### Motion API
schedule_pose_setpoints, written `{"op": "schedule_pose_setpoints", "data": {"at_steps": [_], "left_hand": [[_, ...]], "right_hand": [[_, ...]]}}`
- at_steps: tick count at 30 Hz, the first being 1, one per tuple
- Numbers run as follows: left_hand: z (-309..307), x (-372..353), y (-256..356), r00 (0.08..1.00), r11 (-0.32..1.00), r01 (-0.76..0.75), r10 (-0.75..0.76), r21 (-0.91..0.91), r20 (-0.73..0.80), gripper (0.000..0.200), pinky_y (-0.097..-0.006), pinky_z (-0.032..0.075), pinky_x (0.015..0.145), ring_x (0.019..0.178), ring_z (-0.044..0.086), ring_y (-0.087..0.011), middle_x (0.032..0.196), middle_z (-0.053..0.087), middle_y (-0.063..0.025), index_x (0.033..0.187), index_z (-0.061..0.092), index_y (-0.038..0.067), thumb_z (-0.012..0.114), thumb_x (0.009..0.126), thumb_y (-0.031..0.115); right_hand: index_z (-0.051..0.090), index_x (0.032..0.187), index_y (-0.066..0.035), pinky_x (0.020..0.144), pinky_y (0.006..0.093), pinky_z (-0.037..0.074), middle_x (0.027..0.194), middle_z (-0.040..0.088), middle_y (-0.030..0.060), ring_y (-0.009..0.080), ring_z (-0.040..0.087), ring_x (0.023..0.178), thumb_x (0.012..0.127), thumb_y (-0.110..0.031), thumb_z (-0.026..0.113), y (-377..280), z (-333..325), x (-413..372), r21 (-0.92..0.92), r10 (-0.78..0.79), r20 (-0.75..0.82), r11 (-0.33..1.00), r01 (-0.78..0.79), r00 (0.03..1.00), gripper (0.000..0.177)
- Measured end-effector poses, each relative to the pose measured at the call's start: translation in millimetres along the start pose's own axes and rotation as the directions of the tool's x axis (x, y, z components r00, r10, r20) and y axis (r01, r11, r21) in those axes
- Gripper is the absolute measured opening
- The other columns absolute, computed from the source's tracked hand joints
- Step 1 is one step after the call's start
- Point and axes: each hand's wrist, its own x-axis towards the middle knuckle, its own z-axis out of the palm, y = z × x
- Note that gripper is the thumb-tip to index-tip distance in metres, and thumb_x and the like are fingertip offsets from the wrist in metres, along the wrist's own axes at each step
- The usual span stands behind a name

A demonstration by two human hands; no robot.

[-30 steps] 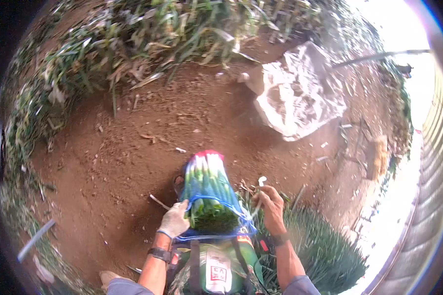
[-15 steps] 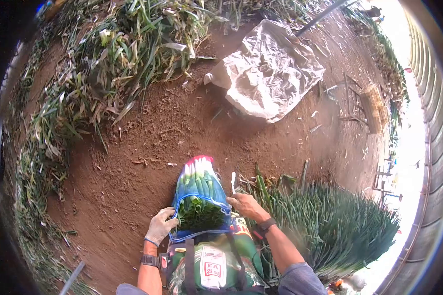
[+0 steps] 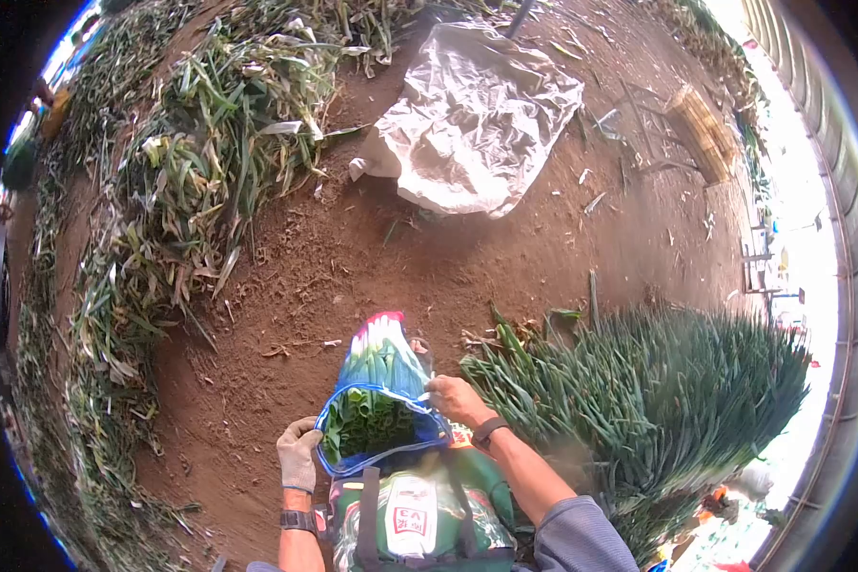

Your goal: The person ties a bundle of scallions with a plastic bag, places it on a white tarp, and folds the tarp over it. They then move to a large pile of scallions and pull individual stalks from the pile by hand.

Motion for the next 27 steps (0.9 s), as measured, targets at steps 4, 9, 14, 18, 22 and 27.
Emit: {"op": "schedule_pose_setpoints", "data": {"at_steps": [4, 9, 14, 18, 22, 27], "left_hand": [[8, -7, 23, 0.997, 0.999, -0.033, 0.034, 0.016, -0.065, 0.024, -0.0218, 0.050, 0.075, 0.082, 0.063, -0.0087, 0.098, 0.072, -0.0041, 0.105, 0.072, -0.003, 0.067, 0.082, -0.003], [-1, 8, 10, 0.987, 0.999, -0.035, 0.036, 0.007, -0.159, 0.023, -0.0242, 0.051, 0.077, 0.084, 0.064, -0.0113, 0.098, 0.072, -0.0045, 0.105, 0.072, -0.003, 0.069, 0.082, -0.003], [1, 6, 13, 0.993, 0.994, -0.044, 0.055, 0.103, -0.101, 0.020, -0.0278, 0.054, 0.080, 0.087, 0.066, -0.0136, 0.098, 0.073, -0.0066, 0.104, 0.072, -0.003, 0.072, 0.084, -0.001], [-5, -8, 17, 0.989, 0.950, -0.130, 0.103, 0.283, 0.107, 0.024, -0.0288, 0.055, 0.085, 0.093, 0.068, -0.0139, 0.101, 0.073, -0.0074, 0.110, 0.072, -0.002, 0.072, 0.086, 0.002], [2, -21, 36, 0.971, 0.926, -0.220, 0.178, 0.308, 0.159, 0.034, -0.0311, 0.054, 0.093, 0.106, 0.068, -0.0171, 0.116, 0.071, -0.0112, 0.121, 0.069, -0.002, 0.072, 0.089, 0.006], [64, -55, 116, 0.674, 0.654, -0.713, 0.542, 0.252, 0.502, 0.048, -0.0388, 0.052, 0.100, 0.117, 0.066, -0.0324, 0.130, 0.067, -0.0211, 0.134, 0.064, 0.001, 0.069, 0.096, 0.030]], "right_hand": [[0.067, 0.098, 0.000, 0.073, 0.0311, 0.052, 0.082, 0.065, 0.0047, 0.0141, 0.062, 0.079, 0.097, -0.019, 0.061, -45, -33, -20, 0.322, 0.156, 0.032, 0.933, -0.158, 0.987, 0.019], [0.063, 0.084, -0.001, 0.055, 0.0240, 0.035, 0.071, 0.052, -0.0020, 0.0056, 0.047, 0.062, 0.096, -0.018, 0.061, -141, -91, -67, 0.514, 0.077, 0.004, 0.855, -0.068, 0.997, 0.021], [0.066, 0.086, 0.002, 0.054, 0.0329, 0.039, 0.069, 0.057, 0.0058, 0.0186, 0.053, 0.058, 0.091, -0.023, 0.064, -222, -115, -112, 0.236, -0.224, -0.131, 0.939, 0.249, 0.966, 0.026], [0.065, 0.078, -0.001, 0.053, 0.0401, 0.041, 0.064, 0.057, 0.0091, 0.0281, 0.054, 0.053, 0.085, -0.021, 0.070, -270, -127, -147, -0.114, -0.504, -0.243, 0.864, 0.491, 0.829, 0.022], [0.061, 0.071, 0.000, 0.036, 0.0305, 0.038, 0.056, 0.054, 0.0049, 0.0182, 0.046, 0.037, 0.074, -0.006, 0.073, -296, -140, -161, 0.002, -0.849, -0.364, 0.411, 0.912, 0.383, 0.014], [0.053, 0.066, -0.003, 0.033, 0.0288, 0.031, 0.053, 0.045, 0.0002, 0.0123, 0.040, 0.037, 0.083, -0.009, 0.070, -371, -157, -181, -0.484, -0.973, -0.014, 0.209, 0.850, 0.231, 0.024]]}}
